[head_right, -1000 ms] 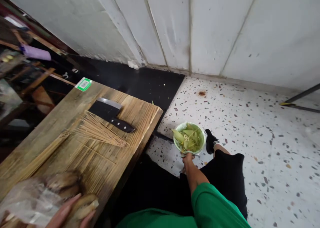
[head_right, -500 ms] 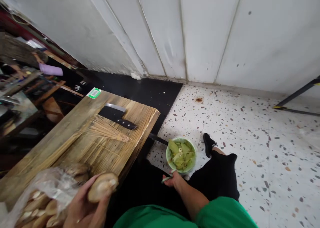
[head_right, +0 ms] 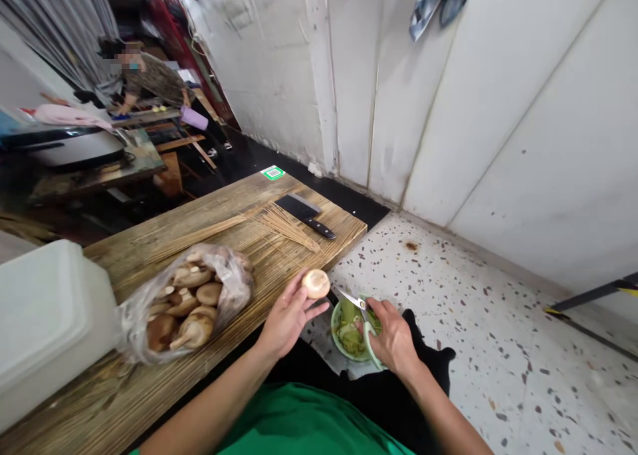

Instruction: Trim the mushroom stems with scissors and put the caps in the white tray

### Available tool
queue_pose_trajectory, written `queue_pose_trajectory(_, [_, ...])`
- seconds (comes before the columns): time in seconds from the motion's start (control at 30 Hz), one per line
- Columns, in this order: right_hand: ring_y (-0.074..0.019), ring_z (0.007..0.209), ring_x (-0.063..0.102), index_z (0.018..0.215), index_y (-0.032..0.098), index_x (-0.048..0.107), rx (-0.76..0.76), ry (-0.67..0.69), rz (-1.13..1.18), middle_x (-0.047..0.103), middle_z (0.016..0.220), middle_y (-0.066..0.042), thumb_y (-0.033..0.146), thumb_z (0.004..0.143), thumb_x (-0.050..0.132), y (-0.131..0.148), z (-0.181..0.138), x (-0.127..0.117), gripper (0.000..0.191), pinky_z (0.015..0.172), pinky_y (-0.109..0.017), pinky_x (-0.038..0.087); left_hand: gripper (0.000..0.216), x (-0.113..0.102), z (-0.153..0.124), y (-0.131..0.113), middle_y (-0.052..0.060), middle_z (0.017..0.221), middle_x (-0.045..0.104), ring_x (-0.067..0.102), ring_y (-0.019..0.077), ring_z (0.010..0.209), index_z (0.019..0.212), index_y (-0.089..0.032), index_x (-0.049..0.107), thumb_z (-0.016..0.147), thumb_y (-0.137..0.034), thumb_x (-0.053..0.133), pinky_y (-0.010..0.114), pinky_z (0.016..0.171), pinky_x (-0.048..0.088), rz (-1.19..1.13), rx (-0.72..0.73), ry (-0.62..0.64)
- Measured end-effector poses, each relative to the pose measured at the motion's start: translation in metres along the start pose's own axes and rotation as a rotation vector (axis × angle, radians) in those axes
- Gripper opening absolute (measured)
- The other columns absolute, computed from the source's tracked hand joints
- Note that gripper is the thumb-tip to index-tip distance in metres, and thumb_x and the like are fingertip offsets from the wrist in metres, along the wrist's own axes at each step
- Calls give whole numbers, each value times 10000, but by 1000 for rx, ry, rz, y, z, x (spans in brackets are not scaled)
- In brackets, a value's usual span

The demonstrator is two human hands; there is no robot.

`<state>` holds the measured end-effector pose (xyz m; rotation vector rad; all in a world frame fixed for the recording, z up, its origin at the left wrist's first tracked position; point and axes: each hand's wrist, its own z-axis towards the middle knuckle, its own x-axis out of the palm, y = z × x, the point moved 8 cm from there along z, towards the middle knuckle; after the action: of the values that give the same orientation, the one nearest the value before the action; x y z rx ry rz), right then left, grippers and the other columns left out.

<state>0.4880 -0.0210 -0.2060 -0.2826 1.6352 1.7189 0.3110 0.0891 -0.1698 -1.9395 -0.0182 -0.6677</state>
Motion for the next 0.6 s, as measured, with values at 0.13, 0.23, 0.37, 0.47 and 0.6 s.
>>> queue_pose_trajectory(0.13, [-196, 708, 599, 1167, 148, 591, -173, -32, -343, 630, 867, -98, 403, 882, 515, 43, -20, 0, 390, 597, -289, 469, 574, -5, -5, -1, 107, 1418, 485, 496, 292, 1264, 1320, -254, 492, 790, -317, 705, 485, 1012, 456, -27, 106, 8])
queue_pose_trajectory(0.23, [-197, 703, 602, 1164, 132, 593, -182, -64, -475, 631, 851, -99, 380, 895, 488, 57, -32, 14, 381, 590, -281, 451, 561, -11, -10, 4, 112, 1398, 508, 490, 283, 1274, 1308, -252, 493, 793, -331, 703, 450, 1023, 449, -45, 127, -4])
queue_pose_trajectory(0.37, [-189, 693, 597, 1177, 120, 589, -191, -72, -547, 627, 835, -99, 350, 901, 465, 67, -39, 26, 380, 585, -270, 429, 543, -22, -14, 9, 124, 1395, 512, 502, 280, 1264, 1305, -243, 493, 807, -339, 688, 437, 1013, 457, -31, 130, -18])
queue_pose_trajectory(0.47, [-189, 696, 588, 1192, 128, 589, -193, -44, -615, 627, 850, -102, 331, 887, 479, 69, -39, 28, 382, 586, -270, 409, 562, -26, -15, 12, 134, 1389, 515, 517, 282, 1246, 1315, -222, 490, 802, -335, 692, 440, 1008, 463, -27, 124, -15])
queue_pose_trajectory(0.6, [-192, 699, 580, 1212, 148, 594, -174, 23, -697, 625, 841, -99, 338, 870, 511, 66, -39, 29, 399, 589, -269, 388, 568, -27, -17, 19, 138, 1329, 564, 569, 280, 1179, 1306, -196, 508, 792, -345, 699, 446, 996, 476, -15, 98, -20])
